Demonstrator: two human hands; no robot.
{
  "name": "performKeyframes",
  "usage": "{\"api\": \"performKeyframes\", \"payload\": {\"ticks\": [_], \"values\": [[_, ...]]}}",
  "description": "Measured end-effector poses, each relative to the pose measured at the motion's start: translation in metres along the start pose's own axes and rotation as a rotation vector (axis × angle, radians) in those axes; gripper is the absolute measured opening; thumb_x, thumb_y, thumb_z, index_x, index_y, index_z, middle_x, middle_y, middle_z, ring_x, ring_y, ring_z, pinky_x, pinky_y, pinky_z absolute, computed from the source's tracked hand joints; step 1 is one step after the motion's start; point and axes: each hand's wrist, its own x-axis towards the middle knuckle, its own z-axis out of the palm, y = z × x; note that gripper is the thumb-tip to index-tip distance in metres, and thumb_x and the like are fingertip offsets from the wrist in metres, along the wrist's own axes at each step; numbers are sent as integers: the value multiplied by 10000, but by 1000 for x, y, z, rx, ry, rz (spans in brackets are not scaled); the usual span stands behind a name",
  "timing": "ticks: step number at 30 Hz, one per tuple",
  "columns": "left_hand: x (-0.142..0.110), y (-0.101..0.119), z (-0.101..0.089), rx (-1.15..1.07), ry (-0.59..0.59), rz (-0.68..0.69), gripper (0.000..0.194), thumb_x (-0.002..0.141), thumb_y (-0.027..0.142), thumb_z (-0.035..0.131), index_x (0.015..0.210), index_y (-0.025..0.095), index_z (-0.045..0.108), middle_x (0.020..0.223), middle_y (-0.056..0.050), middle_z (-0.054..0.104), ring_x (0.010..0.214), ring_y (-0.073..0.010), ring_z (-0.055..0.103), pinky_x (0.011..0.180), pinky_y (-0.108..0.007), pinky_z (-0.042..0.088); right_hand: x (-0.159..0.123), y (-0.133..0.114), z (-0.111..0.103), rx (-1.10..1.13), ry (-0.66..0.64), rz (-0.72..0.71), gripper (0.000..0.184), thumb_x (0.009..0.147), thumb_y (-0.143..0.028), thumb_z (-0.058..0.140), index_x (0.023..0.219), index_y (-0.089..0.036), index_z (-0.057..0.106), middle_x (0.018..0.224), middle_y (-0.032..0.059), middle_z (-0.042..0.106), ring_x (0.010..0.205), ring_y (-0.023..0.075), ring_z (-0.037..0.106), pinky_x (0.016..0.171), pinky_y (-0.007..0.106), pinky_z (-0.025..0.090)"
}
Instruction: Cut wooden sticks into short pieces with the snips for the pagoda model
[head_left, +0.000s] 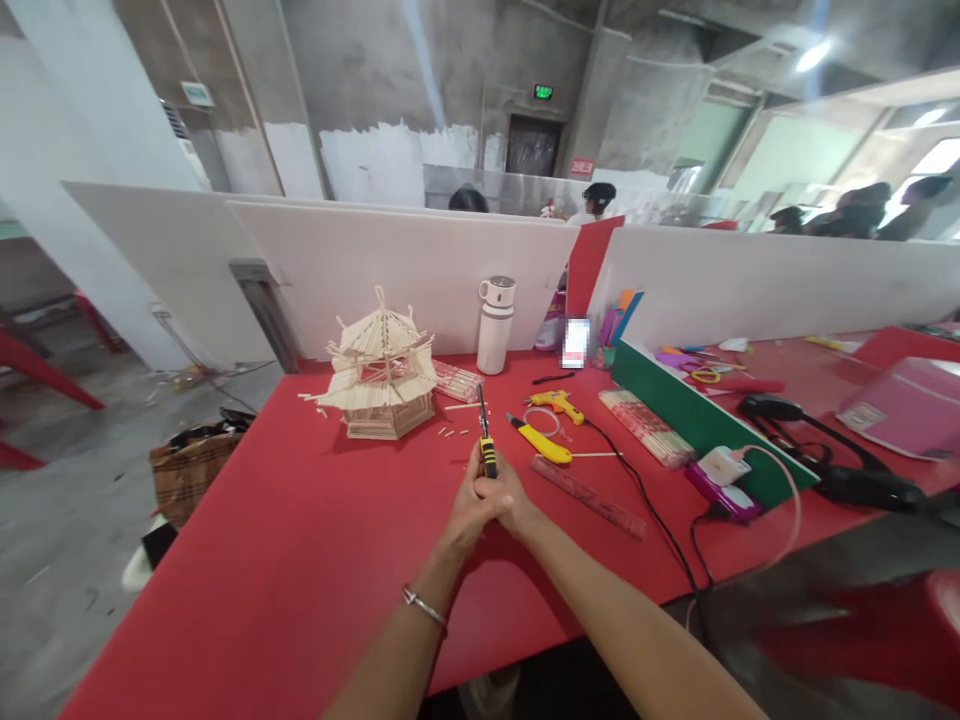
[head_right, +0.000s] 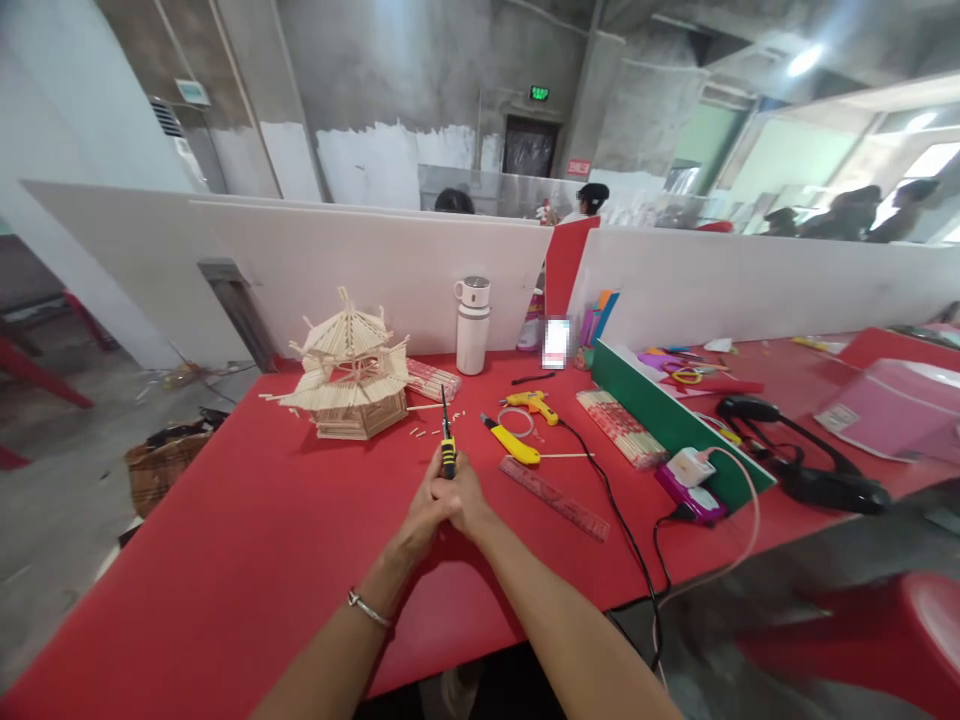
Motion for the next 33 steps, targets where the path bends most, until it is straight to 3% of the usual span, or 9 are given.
{"api": "performKeyframes", "payload": {"ticks": [6,23,33], "values": [[-8,6,6,23,127,75,809,583,415,794,1324,143,620,1303,-140,663,1270,-352,572,1069,-397,455,-1,9,13,-6,81,-7,307,498,-257,570,784,-226,463,610,-85,431,576,114,395,548,255,343],[-7,-5,5,47,147,93,752,597,389,749,1299,142,636,1225,-128,700,1192,-345,620,1050,-430,462,-6,5,14,-40,97,8,253,504,-269,561,727,-228,447,601,-83,396,577,109,356,515,248,298],[-6,0,8,84,126,58,751,566,356,791,1281,179,645,1257,-104,684,1219,-342,599,1052,-413,456,-3,15,11,55,99,-6,291,533,-286,578,803,-227,486,637,-75,457,599,125,429,578,263,386]]}}
